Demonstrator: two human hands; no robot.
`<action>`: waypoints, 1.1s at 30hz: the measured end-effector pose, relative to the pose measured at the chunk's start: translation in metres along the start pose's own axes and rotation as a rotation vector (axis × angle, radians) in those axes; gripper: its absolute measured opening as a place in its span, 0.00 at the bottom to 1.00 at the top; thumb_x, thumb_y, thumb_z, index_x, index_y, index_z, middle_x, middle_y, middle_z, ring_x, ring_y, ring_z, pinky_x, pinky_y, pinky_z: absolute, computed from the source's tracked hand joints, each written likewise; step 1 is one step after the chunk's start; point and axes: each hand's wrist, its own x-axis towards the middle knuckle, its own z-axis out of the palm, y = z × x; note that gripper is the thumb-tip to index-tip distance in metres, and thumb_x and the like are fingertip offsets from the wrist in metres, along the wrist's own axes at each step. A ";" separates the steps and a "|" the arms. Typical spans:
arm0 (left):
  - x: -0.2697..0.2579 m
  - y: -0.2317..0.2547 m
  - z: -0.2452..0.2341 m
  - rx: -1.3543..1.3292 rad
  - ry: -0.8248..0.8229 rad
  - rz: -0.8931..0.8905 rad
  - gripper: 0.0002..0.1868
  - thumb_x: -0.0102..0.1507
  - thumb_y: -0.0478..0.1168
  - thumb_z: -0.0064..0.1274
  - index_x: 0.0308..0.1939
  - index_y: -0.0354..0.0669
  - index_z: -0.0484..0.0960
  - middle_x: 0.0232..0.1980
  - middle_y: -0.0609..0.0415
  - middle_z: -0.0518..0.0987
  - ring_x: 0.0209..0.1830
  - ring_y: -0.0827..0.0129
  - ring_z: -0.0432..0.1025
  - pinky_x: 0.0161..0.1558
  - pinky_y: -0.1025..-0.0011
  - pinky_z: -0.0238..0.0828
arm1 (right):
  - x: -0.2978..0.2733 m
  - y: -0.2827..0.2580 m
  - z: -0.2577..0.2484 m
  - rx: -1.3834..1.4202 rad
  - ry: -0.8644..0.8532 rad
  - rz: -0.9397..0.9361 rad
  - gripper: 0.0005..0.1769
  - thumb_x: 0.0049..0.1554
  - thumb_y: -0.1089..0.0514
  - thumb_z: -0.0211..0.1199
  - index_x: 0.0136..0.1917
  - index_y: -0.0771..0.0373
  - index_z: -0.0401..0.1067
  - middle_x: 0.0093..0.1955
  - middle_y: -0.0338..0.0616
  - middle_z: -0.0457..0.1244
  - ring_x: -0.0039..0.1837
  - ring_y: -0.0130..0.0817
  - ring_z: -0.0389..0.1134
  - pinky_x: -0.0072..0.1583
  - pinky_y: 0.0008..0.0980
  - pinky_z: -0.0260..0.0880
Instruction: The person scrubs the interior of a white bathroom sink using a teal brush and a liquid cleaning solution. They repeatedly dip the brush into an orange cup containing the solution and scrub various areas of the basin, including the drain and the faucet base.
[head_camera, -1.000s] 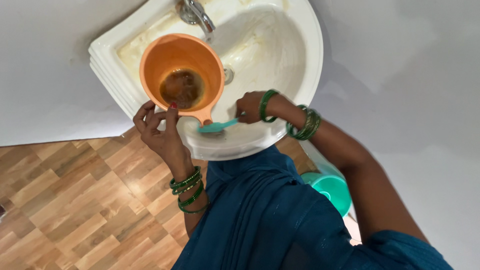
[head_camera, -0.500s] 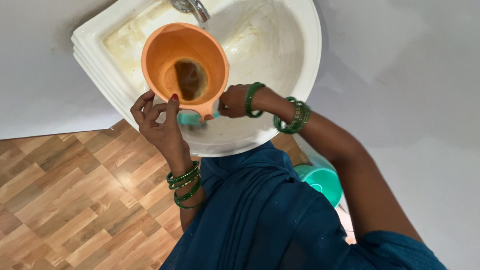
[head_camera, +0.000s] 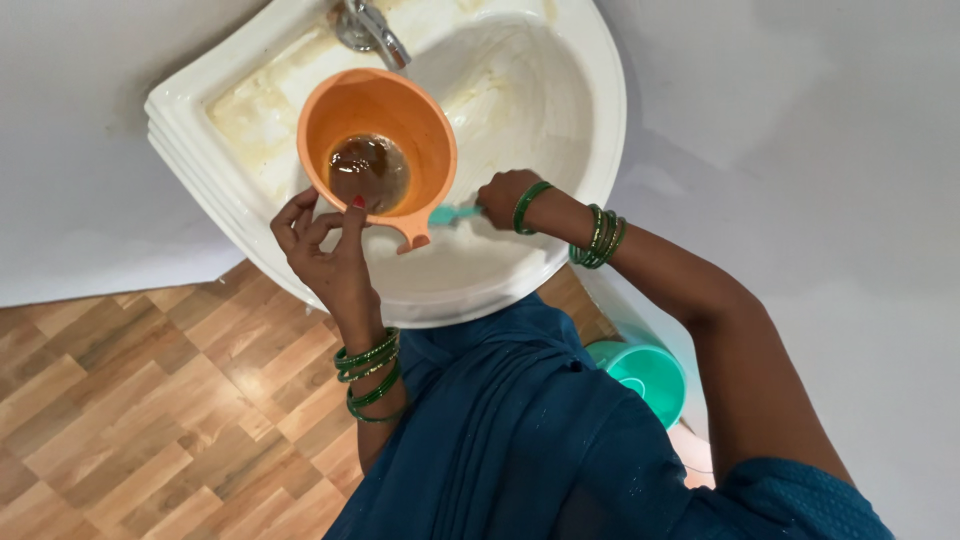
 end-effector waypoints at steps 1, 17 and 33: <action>0.000 -0.002 0.003 -0.005 -0.015 0.010 0.09 0.60 0.34 0.68 0.28 0.38 0.84 0.62 0.54 0.68 0.72 0.57 0.67 0.68 0.59 0.66 | -0.004 0.001 -0.002 0.037 -0.037 -0.063 0.15 0.61 0.49 0.57 0.56 0.52 0.78 0.50 0.50 0.72 0.53 0.49 0.74 0.55 0.46 0.73; -0.007 -0.005 0.008 0.073 -0.073 0.048 0.09 0.59 0.33 0.69 0.28 0.34 0.83 0.61 0.53 0.69 0.69 0.59 0.68 0.66 0.59 0.67 | 0.070 0.083 0.039 -0.445 0.386 0.222 0.30 0.56 0.62 0.62 0.70 0.73 0.67 0.37 0.42 0.72 0.40 0.38 0.76 0.35 0.37 0.76; -0.005 -0.017 -0.010 -0.019 0.025 0.000 0.10 0.59 0.33 0.66 0.25 0.34 0.82 0.61 0.54 0.66 0.69 0.60 0.67 0.63 0.61 0.69 | 0.039 0.077 0.013 -0.405 0.269 0.234 0.17 0.51 0.58 0.68 0.55 0.60 0.78 0.53 0.48 0.71 0.53 0.43 0.75 0.44 0.45 0.77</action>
